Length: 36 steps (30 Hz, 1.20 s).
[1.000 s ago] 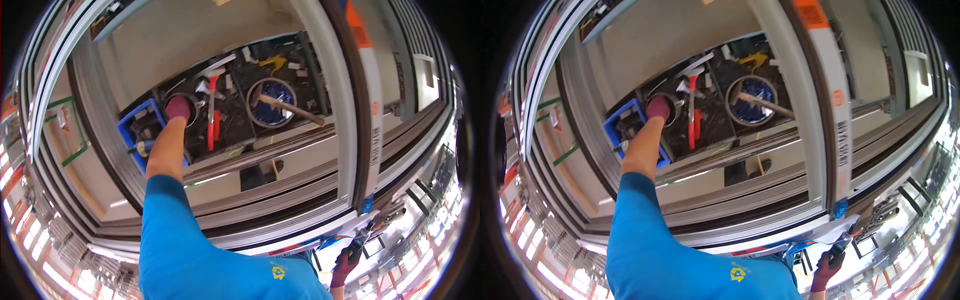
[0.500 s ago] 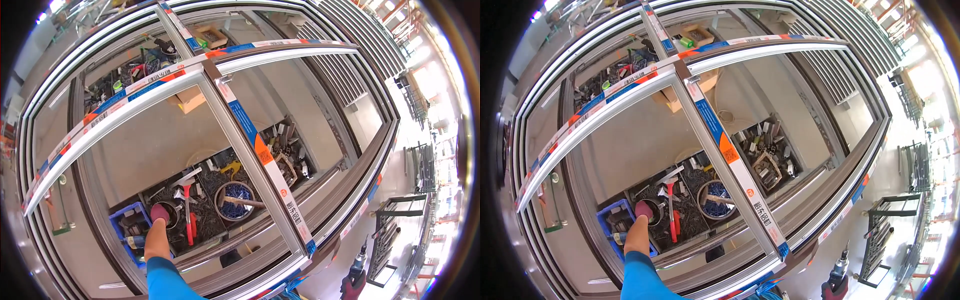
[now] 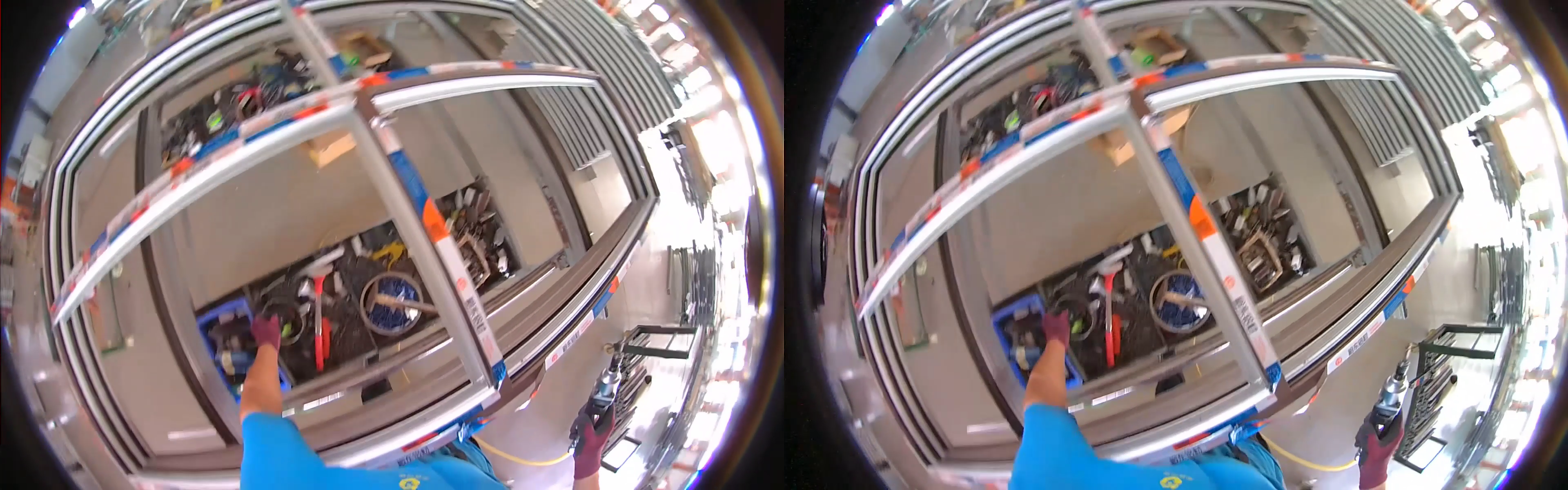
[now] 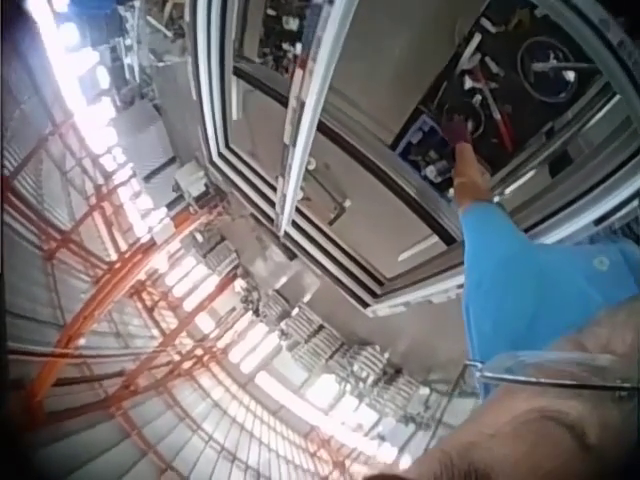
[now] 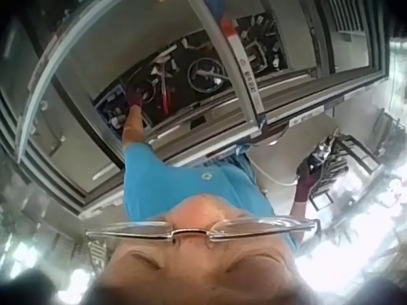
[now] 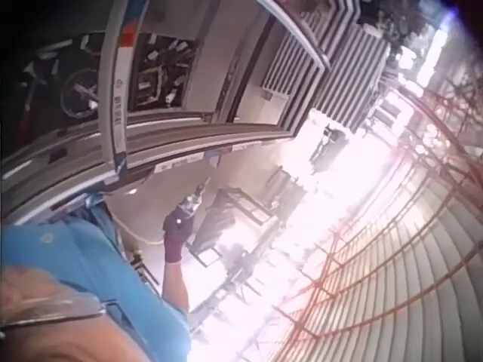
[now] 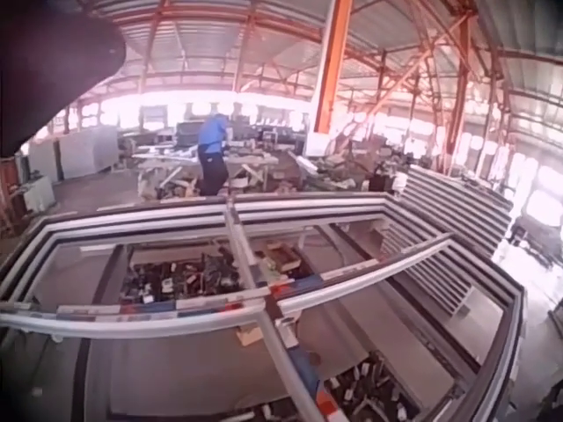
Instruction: Assembling large window or door frame profiles using power tools in a fabrication facility.
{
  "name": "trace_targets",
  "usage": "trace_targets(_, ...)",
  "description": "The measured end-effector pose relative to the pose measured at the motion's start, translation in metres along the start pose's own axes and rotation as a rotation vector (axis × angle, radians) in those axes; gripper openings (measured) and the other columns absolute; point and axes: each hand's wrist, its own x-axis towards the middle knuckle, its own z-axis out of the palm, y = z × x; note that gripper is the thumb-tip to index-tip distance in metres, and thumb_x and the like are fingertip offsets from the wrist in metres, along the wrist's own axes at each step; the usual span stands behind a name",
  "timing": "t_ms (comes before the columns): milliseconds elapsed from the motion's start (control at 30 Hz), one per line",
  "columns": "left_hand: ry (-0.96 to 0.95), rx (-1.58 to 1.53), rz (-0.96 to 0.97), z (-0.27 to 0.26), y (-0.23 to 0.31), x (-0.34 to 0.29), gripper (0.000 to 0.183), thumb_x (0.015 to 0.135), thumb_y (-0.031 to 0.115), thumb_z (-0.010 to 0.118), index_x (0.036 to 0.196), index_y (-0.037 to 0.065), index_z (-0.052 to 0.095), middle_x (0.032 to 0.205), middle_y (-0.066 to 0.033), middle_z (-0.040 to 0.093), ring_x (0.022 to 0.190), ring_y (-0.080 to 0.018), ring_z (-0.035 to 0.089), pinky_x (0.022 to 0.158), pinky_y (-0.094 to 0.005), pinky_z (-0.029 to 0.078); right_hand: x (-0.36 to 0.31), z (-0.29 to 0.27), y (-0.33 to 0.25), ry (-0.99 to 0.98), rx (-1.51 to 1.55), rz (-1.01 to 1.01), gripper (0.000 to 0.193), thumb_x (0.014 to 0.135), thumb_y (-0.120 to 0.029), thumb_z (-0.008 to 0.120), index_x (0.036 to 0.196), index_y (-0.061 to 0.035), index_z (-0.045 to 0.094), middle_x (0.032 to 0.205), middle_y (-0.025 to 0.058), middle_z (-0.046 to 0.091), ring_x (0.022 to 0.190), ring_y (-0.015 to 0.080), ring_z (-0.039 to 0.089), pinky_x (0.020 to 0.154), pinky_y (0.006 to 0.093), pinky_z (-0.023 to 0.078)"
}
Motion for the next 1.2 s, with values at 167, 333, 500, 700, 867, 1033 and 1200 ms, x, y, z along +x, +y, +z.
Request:
trace_targets(167, -0.051, 0.412, 0.514, 0.000, -0.001, 0.010, 0.034, 0.082, 0.007, 0.074, 0.116, 0.008, 0.068, 0.103, -0.0180, 0.072, 0.091, -0.0336, 0.073, 0.079, -0.0449, 0.059, 0.000, -0.019, -0.008, -0.052, 0.069, -0.124, 0.059, 0.084, -0.016, 0.070, 0.137, 0.0034, 0.054, 0.085, 0.0040, 0.057, 0.053, 0.0093, 0.052, 0.044, 0.0233, 0.041)
trace_targets(333, -0.373, -1.394, -0.446, -0.018, 0.010, -0.006, 0.020, 0.090, 0.012, 0.062, 0.108, 0.009, 0.068, 0.089, -0.0068, 0.068, 0.075, -0.0236, 0.070, 0.062, -0.0360, 0.056, 0.032, -0.014, -0.011, -0.222, 0.156, -0.310, 0.074, 0.088, -0.044, 0.078, 0.139, 0.0038, 0.055, 0.084, 0.0024, 0.055, 0.053, 0.0080, 0.049, 0.047, 0.0202, 0.038)
trace_targets(500, -0.376, -1.500, -0.459, -0.054, 0.060, -0.032, 0.017, 0.093, 0.015, 0.059, 0.107, 0.010, 0.068, 0.090, -0.0073, 0.070, 0.075, -0.0227, 0.069, 0.060, -0.0368, 0.056, 0.036, -0.017, -0.035, -0.272, 0.197, -0.346, 0.091, 0.083, -0.061, 0.083, 0.138, 0.0058, 0.053, 0.087, 0.0040, 0.055, 0.050, 0.0086, 0.049, 0.041, 0.0210, 0.038)
trace_targets(700, -0.300, -1.286, -0.374, -0.090, 0.105, -0.044, 0.011, 0.095, 0.018, 0.070, 0.100, 0.009, 0.067, 0.085, -0.0057, 0.068, 0.074, -0.0193, 0.068, 0.060, -0.0315, 0.055, 0.067, -0.025, -0.068, -0.404, 0.289, -0.371, 0.099, 0.082, -0.058, 0.085, 0.149, 0.0054, 0.049, 0.089, 0.0051, 0.056, 0.052, 0.0084, 0.050, 0.039, 0.0215, 0.038)
trace_targets(867, -0.420, -1.131, -0.115, -0.131, 0.195, -0.065, 0.013, 0.095, 0.014, 0.072, 0.105, 0.008, 0.068, 0.085, -0.0045, 0.067, 0.068, -0.0149, 0.062, 0.056, -0.0282, 0.047, 0.102, -0.052, -0.150, -0.509, -0.019, -0.447, 0.062, 0.082, -0.016, 0.066, 0.138, 0.0063, 0.055, 0.093, 0.0049, 0.060, 0.059, 0.0088, 0.054, 0.046, 0.0236, 0.041)
trace_targets(1033, -0.527, -1.150, -0.072, -0.149, 0.353, -0.148, 0.012, 0.095, 0.011, 0.070, 0.106, 0.006, 0.069, 0.088, -0.0042, 0.069, 0.069, -0.0139, 0.063, 0.055, -0.0267, 0.048, 0.063, -0.026, -0.210, -0.593, -0.096, -0.415, 0.055, 0.078, 0.000, 0.075, 0.130, 0.0031, 0.057, 0.104, 0.0040, 0.066, 0.083, 0.0080, 0.059, 0.071, 0.0245, 0.052)
trace_targets(1200, -0.649, -1.203, 0.031, -0.128, 0.466, -0.263, 0.016, 0.095, 0.008, 0.067, 0.111, 0.003, 0.069, 0.089, -0.0070, 0.066, 0.071, -0.0128, 0.060, 0.051, -0.0216, 0.045, 0.073, -0.013, -0.198, -0.887, -0.245, -0.738, 0.049, 0.078, -0.011, 0.088, 0.118, 0.0003, 0.062, 0.095, 0.0097, 0.070, 0.081, 0.0151, 0.064, 0.077, 0.0333, 0.053)
